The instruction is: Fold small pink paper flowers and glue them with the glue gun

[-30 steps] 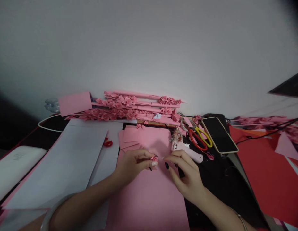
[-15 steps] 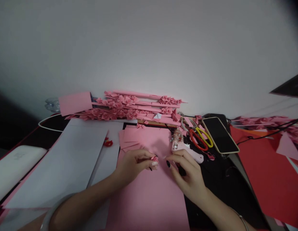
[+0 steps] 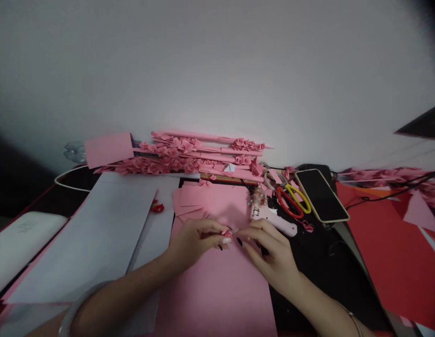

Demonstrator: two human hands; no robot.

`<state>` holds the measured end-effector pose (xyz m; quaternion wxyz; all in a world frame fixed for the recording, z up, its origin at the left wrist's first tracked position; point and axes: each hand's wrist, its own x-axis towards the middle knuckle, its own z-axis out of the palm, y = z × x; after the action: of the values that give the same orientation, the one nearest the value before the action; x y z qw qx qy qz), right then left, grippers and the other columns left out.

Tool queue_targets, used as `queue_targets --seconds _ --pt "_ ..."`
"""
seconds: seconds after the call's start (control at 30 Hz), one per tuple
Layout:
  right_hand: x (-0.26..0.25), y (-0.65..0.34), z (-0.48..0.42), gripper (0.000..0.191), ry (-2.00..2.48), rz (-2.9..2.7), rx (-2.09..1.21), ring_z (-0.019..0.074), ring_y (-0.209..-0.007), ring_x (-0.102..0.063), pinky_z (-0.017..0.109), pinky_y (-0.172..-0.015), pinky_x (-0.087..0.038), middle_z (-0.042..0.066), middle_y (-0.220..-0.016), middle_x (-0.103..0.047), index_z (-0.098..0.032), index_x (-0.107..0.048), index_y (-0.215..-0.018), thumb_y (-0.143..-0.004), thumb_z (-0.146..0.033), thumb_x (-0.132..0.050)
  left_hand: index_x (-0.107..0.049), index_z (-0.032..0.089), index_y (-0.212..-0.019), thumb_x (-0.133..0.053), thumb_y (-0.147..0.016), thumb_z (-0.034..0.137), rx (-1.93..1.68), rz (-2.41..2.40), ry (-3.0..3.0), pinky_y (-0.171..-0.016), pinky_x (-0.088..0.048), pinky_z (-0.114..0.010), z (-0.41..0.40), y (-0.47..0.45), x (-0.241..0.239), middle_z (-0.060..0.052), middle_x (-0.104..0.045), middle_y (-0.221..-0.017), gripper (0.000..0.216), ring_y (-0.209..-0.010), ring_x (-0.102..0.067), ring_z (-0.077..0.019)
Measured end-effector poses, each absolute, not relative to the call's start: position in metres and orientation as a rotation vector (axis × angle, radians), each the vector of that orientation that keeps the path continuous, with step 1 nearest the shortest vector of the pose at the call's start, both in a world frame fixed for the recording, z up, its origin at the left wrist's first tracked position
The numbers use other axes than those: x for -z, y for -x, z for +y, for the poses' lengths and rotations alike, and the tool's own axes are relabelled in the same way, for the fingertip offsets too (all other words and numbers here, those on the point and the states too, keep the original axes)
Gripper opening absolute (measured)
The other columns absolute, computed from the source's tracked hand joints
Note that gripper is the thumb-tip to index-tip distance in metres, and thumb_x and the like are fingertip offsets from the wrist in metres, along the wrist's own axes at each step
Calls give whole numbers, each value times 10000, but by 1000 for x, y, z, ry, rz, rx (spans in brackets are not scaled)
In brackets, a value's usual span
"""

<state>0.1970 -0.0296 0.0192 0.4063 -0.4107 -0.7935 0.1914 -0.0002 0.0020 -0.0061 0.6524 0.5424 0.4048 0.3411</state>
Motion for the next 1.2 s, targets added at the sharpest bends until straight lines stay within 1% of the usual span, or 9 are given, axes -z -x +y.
queue_targets --seconds 0.17,0.27,0.43,0.6,0.87,1.07,1.2 --pt "-18 -196 -29 211 1089 -2026 -558 183 -769 -591 295 -650 -510 43 -834 -611 -209 -631 -965 -815 -74 -569 -756 172 -833 -684 -754 231 -720 921 -1309 -664 -551 -269 0 2 4 -21 -739 -690 122 -670 -681 -179" --pt "-19 -194 -30 213 1104 -2042 -586 178 -755 -575 288 -645 -500 39 -831 -598 -206 -620 -949 -793 -69 -571 -756 184 -817 -673 -773 256 -684 919 -1373 -684 -542 -265 0 3 6 -25 -742 -715 119 -701 -682 -182" --pt "-19 -192 -30 189 1126 -2055 -614 173 -740 -556 282 -645 -484 36 -816 -579 -194 -615 -913 -785 -61 -570 -752 182 -794 -663 -790 266 -651 927 -1448 -666 -521 -236 0 3 9 -26 -739 -719 123 -697 -675 -168" --pt "-17 -193 -30 193 1150 -2046 -631 166 -718 -548 275 -629 -478 30 -805 -563 -197 -609 -908 -791 -53 -556 -754 185 -853 -639 -808 253 -643 931 -1463 -663 -521 -233 0 2 4 -20 -736 -706 142 -680 -676 -161" --pt "-17 -192 -30 190 1149 -2035 -622 163 -718 -545 266 -622 -464 26 -806 -567 -199 -604 -914 -797 -56 -560 -752 173 -854 -649 -814 298 -658 929 -1454 -659 -522 -237 0 3 10 -31 -739 -712 167 -677 -674 -164" --pt "-14 -194 -31 170 1155 -2025 -630 165 -726 -536 262 -624 -444 26 -800 -558 -196 -596 -896 -809 -56 -554 -753 157 -868 -652 -806 255 -646 928 -1464 -642 -510 -222 1 3 10 -20 -737 -705 154 -664 -666 -146" --pt "-14 -194 -30 168 1153 -2030 -635 168 -732 -535 266 -626 -437 30 -811 -563 -196 -602 -909 -813 -64 -561 -750 144 -881 -641 -811 256 -656 921 -1449 -651 -516 -229 2 2 10 -28 -737 -707 171 -663 -664 -146"
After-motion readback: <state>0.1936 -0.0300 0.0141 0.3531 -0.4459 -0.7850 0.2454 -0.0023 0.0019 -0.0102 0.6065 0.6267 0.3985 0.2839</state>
